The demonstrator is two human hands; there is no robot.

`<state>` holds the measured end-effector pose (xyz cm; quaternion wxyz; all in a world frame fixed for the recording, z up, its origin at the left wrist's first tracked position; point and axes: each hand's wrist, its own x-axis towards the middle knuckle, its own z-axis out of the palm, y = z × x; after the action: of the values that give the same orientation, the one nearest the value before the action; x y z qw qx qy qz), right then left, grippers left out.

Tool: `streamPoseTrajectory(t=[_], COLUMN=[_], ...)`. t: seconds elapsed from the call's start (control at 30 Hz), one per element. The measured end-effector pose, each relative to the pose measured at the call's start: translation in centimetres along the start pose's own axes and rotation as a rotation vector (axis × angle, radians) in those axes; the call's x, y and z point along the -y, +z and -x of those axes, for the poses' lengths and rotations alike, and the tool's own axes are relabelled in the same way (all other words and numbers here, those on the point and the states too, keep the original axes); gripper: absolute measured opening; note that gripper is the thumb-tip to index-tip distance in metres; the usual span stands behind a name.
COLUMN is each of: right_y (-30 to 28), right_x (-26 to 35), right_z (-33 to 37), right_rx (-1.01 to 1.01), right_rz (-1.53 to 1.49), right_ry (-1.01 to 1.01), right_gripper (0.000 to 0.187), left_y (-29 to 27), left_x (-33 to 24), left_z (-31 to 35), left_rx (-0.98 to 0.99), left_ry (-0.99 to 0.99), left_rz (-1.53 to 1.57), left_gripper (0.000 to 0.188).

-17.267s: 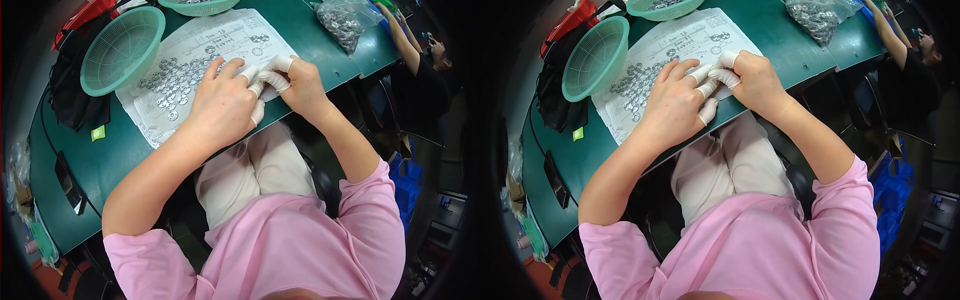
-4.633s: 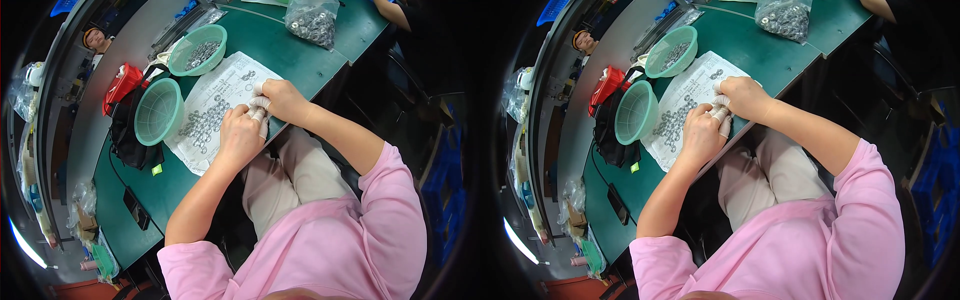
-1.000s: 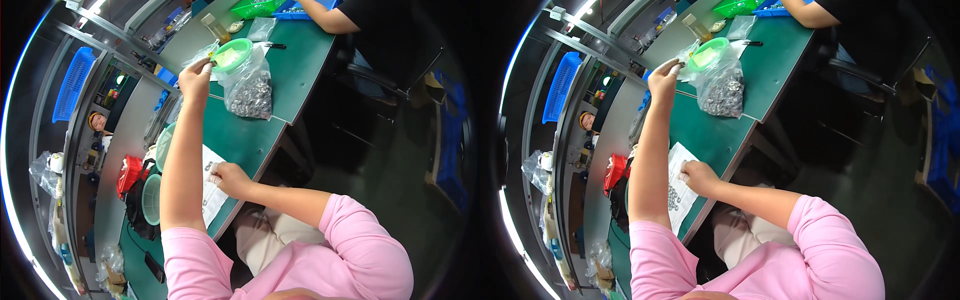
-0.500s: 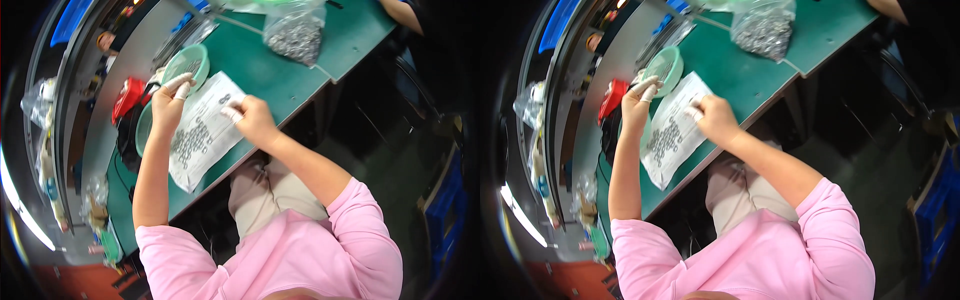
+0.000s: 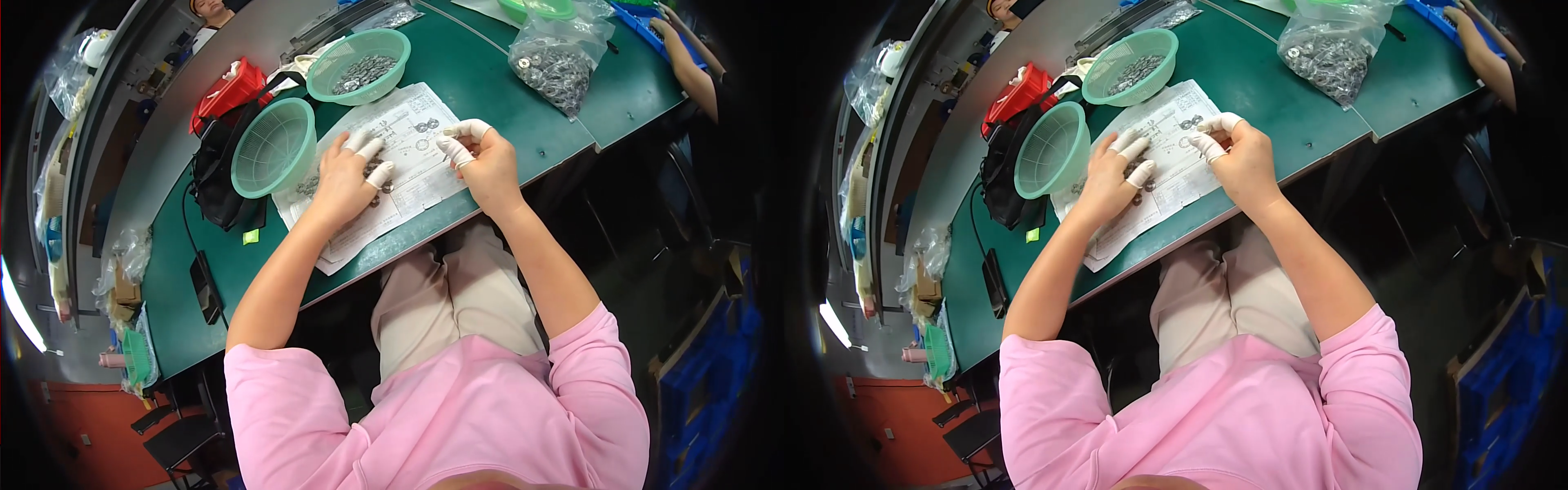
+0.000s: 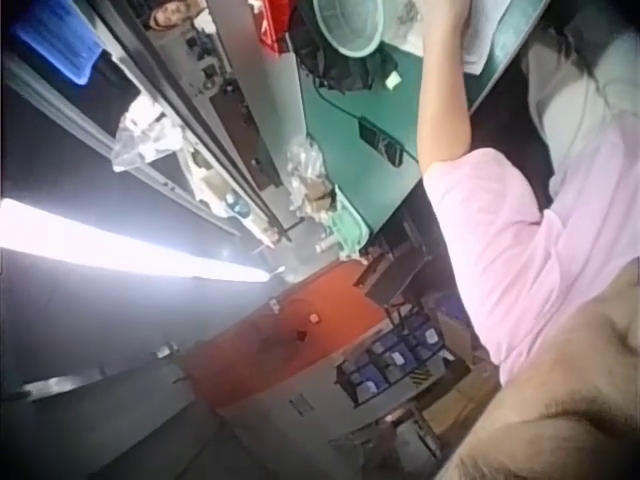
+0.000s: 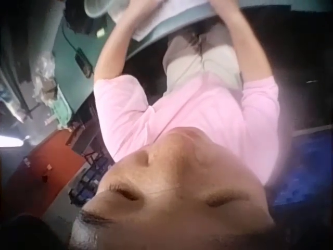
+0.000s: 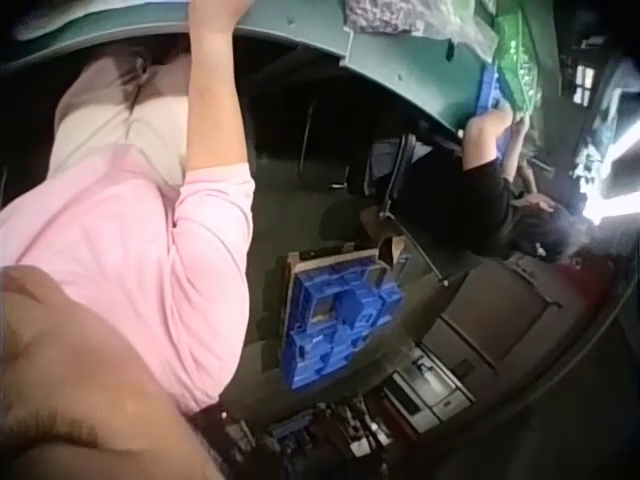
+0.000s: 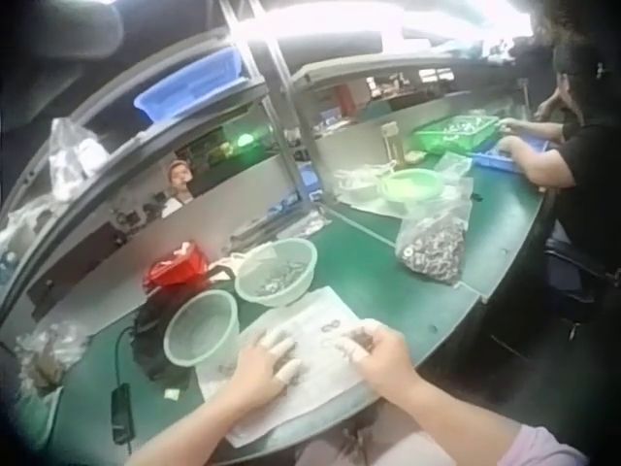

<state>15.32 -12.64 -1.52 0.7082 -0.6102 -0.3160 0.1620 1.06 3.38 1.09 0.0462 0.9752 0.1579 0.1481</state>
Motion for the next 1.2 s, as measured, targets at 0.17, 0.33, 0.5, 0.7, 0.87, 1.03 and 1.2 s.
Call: streamPoseTrajectory(t=[0.17,0.33,0.5,0.7,0.87,1.03,1.2], right_y=[0.2,0.5,0.3,1.4,1.5,1.4,1.6], right_x=[0.2,-0.1,0.2,1.0,0.5,0.1,-0.6], right_z=[0.0,0.1,-0.2,-1.1,-1.6,-1.4,-1.1], right_rx=[-0.015,0.03,0.132,0.247,0.254,0.255,0.254], right_rz=[-0.027,0.029,0.198,0.348,0.325,0.358,0.497], right_ry=[0.079,0.069,0.107,0.106,0.115,0.086,-0.135], right_gripper=[0.013,0.011,0.01,0.01,0.01,0.01,0.012], left_y=[0.4,1.6,2.1,2.4,2.8,3.0,3.1], left_x=[-2.5,-1.5,-1.5,-1.2,-1.5,-1.3,-1.3], left_z=[0.4,1.0,1.3,1.5,1.5,1.4,1.3], left_rx=[0.04,-0.096,-0.162,-0.212,-0.216,-0.209,-0.207], left_ry=[0.271,0.161,0.213,0.226,0.216,0.208,0.193], left_rz=[0.186,0.404,0.37,0.345,0.364,0.363,0.379], left_gripper=[0.033,0.027,0.021,0.019,0.019,0.019,0.019])
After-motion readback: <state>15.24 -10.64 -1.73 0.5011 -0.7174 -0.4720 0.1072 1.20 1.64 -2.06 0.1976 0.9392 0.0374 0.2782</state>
